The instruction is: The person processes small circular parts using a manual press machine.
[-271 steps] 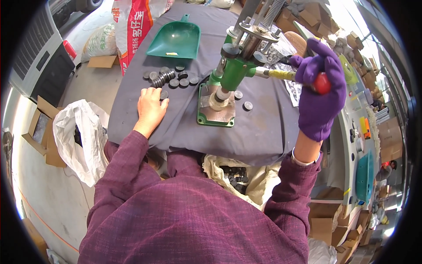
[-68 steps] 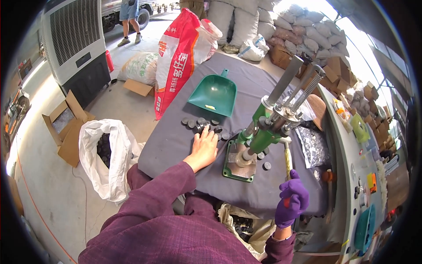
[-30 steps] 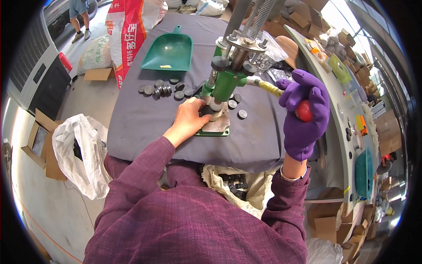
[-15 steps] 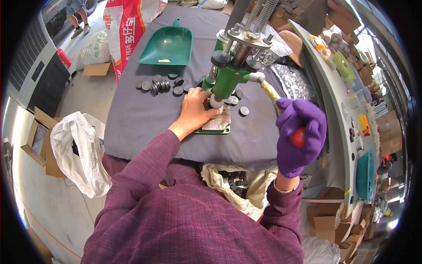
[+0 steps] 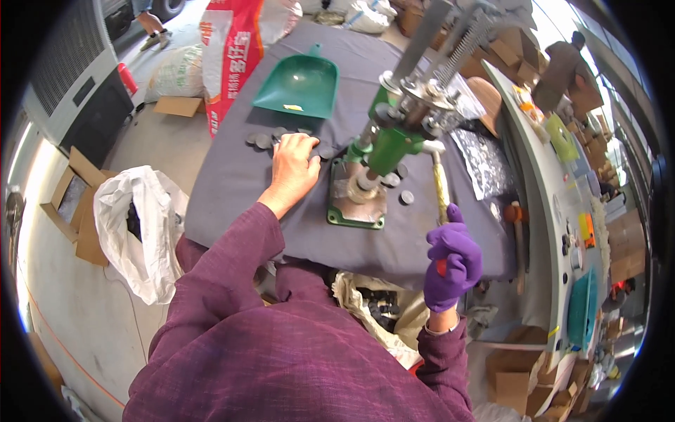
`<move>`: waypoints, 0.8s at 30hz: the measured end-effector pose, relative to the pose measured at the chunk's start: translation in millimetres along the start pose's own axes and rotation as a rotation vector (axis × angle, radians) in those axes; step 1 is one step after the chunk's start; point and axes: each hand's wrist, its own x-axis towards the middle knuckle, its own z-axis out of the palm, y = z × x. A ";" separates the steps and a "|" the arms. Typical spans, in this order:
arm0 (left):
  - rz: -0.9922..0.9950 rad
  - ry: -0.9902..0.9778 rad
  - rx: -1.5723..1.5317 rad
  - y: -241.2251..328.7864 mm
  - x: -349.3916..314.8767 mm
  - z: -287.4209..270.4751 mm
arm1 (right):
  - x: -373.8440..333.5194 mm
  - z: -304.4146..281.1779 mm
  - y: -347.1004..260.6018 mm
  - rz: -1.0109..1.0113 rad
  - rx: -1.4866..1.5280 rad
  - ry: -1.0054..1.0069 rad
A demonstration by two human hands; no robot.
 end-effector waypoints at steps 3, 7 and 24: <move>0.152 -0.057 0.258 -9.3 7.7 12.1 | 1.3 -1.9 -9.0 0.092 -0.054 0.128; 0.175 -0.236 0.286 -7.3 6.0 53.7 | 20.2 -14.2 -23.5 0.108 -0.018 0.050; 0.288 -0.434 0.134 -41.4 -12.5 30.1 | 48.8 -11.1 -19.6 0.153 0.084 -0.007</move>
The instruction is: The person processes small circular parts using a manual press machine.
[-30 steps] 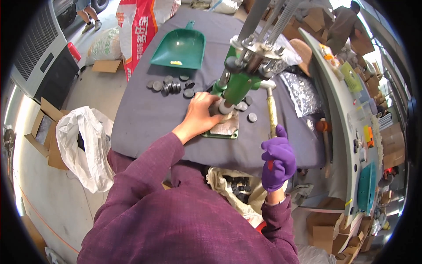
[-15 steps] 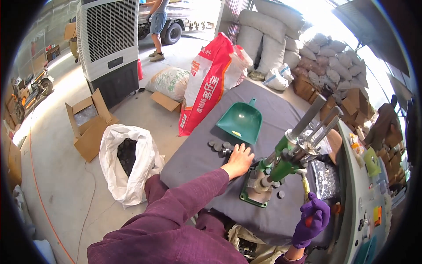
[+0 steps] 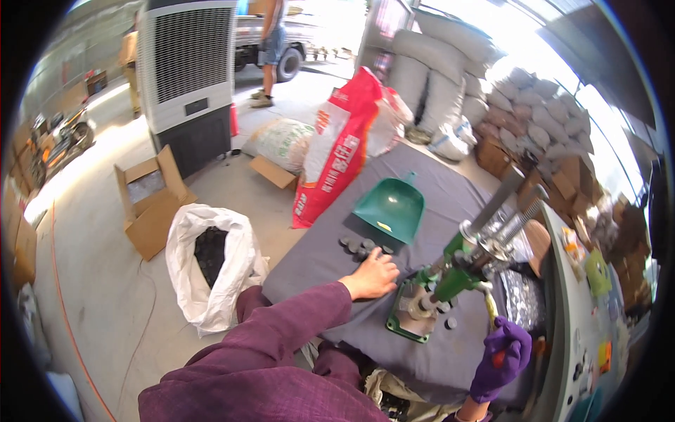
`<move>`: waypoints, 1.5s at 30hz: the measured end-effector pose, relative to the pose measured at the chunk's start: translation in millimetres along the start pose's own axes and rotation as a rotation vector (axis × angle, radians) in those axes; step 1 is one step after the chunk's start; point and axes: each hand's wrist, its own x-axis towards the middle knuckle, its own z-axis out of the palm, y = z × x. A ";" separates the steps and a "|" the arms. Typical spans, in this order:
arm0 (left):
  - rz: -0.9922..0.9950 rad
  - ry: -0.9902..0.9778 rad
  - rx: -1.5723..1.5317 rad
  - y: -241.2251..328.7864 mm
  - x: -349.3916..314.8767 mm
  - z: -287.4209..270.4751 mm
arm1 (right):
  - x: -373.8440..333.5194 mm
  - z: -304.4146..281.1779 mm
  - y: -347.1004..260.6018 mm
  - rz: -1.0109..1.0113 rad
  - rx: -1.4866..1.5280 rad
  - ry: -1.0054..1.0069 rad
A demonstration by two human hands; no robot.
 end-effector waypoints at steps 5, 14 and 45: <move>0.024 -0.034 0.022 4.9 -1.5 6.4 | -9.0 5.0 -13.6 -0.017 -0.009 0.049; 0.044 0.131 0.047 10.4 1.9 -32.1 | -4.9 12.9 -5.5 0.101 -0.028 0.177; -0.351 0.172 -0.608 111.4 11.0 -14.6 | -2.3 -1.6 -3.3 0.067 0.131 0.057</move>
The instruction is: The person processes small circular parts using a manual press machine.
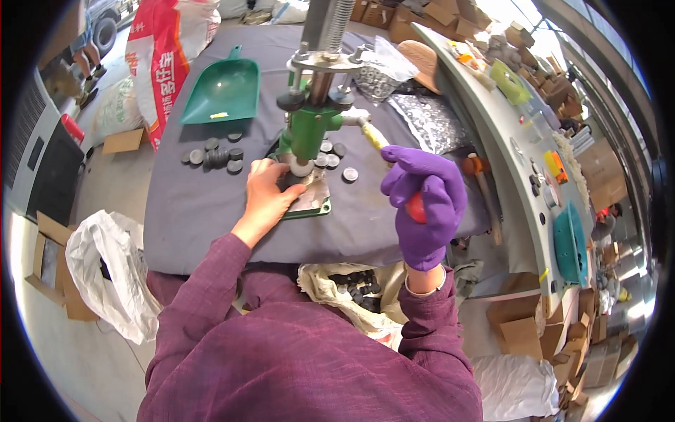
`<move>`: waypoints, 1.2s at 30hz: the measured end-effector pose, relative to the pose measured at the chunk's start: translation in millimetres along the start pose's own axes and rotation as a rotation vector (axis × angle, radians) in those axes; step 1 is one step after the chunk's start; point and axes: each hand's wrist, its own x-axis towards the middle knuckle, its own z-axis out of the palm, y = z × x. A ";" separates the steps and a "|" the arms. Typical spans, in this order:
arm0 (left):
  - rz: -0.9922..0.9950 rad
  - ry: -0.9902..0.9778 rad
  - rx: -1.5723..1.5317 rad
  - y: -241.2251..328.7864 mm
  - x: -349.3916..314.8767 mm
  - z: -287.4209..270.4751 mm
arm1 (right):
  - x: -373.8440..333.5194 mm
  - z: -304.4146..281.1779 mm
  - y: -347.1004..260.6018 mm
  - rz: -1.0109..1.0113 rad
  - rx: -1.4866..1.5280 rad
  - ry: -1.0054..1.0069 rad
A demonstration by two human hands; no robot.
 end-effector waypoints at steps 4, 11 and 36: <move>-0.033 -0.003 0.027 -3.7 0.9 0.4 | -4.5 8.7 -1.4 -0.020 0.045 0.021; 0.044 0.055 0.082 -1.4 7.6 8.3 | -8.4 17.1 -6.9 -0.029 -0.017 0.107; 0.048 0.059 0.018 -27.4 -2.4 5.3 | -54.9 -9.6 43.0 -0.193 -0.208 -0.152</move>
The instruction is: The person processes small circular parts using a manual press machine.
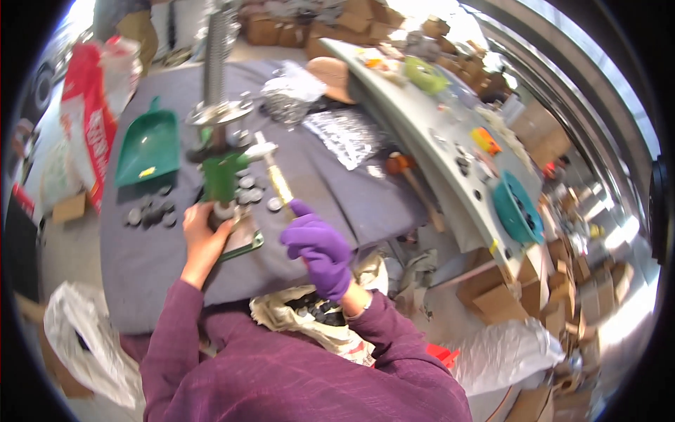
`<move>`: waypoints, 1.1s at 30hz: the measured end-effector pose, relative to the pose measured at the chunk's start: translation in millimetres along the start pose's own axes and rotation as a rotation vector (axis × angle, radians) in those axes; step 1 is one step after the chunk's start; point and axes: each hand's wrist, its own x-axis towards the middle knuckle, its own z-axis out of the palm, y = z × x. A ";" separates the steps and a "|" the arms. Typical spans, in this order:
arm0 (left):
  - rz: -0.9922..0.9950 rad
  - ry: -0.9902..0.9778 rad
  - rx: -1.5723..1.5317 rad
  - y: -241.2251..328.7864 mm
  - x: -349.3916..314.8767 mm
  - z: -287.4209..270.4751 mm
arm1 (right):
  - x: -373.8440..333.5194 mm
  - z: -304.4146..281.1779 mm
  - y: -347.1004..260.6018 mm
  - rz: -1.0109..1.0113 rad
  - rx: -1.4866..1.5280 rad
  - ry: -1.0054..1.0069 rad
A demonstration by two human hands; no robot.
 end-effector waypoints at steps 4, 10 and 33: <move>0.003 -0.060 0.017 17.6 -3.3 4.1 | 2.7 -1.3 -7.6 -0.042 -0.001 0.029; -0.021 -0.089 -0.003 19.9 1.7 3.2 | 0.4 4.0 -5.8 -0.040 0.026 0.112; -0.147 -0.025 -0.182 1.1 5.3 10.4 | 28.3 3.3 -29.8 0.171 0.172 0.121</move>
